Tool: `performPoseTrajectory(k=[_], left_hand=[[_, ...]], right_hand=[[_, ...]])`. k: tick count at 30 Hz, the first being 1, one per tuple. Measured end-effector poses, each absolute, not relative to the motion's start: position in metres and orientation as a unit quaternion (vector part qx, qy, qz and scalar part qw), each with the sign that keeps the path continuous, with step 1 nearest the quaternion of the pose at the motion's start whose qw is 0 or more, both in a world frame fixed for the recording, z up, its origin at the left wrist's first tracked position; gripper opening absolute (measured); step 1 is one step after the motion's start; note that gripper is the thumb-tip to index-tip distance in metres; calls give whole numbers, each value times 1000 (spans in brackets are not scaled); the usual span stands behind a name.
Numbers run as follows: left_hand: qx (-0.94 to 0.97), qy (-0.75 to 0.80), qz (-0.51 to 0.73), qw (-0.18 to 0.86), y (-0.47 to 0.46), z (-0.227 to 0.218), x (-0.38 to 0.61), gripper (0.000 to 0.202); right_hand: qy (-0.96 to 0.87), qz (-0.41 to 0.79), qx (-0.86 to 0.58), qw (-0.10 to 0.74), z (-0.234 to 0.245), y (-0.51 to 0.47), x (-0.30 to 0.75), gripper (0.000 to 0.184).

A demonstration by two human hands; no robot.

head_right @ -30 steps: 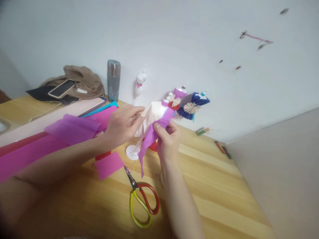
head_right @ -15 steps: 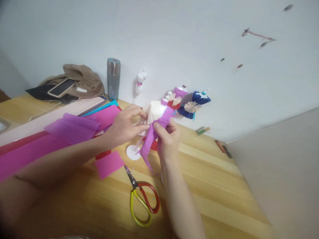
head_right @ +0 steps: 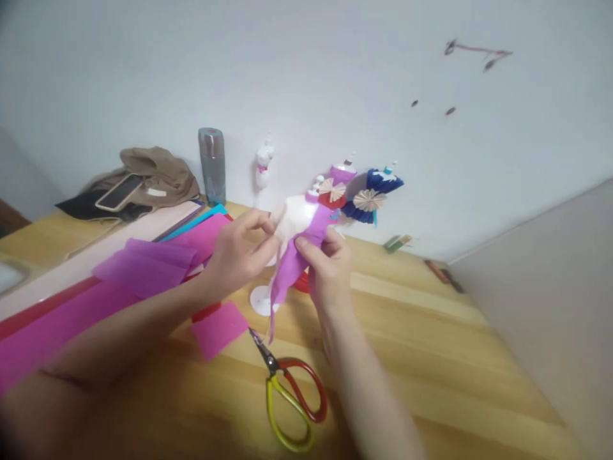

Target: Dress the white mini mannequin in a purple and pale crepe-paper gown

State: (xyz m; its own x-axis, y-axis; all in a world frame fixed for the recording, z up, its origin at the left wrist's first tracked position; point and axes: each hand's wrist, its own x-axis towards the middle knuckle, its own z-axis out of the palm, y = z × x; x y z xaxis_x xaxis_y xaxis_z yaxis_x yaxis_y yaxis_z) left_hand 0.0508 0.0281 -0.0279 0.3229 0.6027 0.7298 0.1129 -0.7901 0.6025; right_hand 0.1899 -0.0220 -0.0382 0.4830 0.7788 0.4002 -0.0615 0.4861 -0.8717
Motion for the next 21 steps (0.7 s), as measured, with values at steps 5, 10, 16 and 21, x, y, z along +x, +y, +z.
performPoseTrajectory(k=[5,10,16,21], left_hand=[[772,229,552,218,28,-29,51,10],[786,221,543,194,29,-26,49,19],[773,218,552,223,35,-32,52,6],[788,189,543,220,38,-31,58,13]], right_hand=[[-447,281,-440,726,-41,-25,191,13],[-414,286,-426,752,-38,-23,188,12],[-415,307,-446,731,-41,-19,189,18],[-429,295,-437,733,-36,-21,196,18]])
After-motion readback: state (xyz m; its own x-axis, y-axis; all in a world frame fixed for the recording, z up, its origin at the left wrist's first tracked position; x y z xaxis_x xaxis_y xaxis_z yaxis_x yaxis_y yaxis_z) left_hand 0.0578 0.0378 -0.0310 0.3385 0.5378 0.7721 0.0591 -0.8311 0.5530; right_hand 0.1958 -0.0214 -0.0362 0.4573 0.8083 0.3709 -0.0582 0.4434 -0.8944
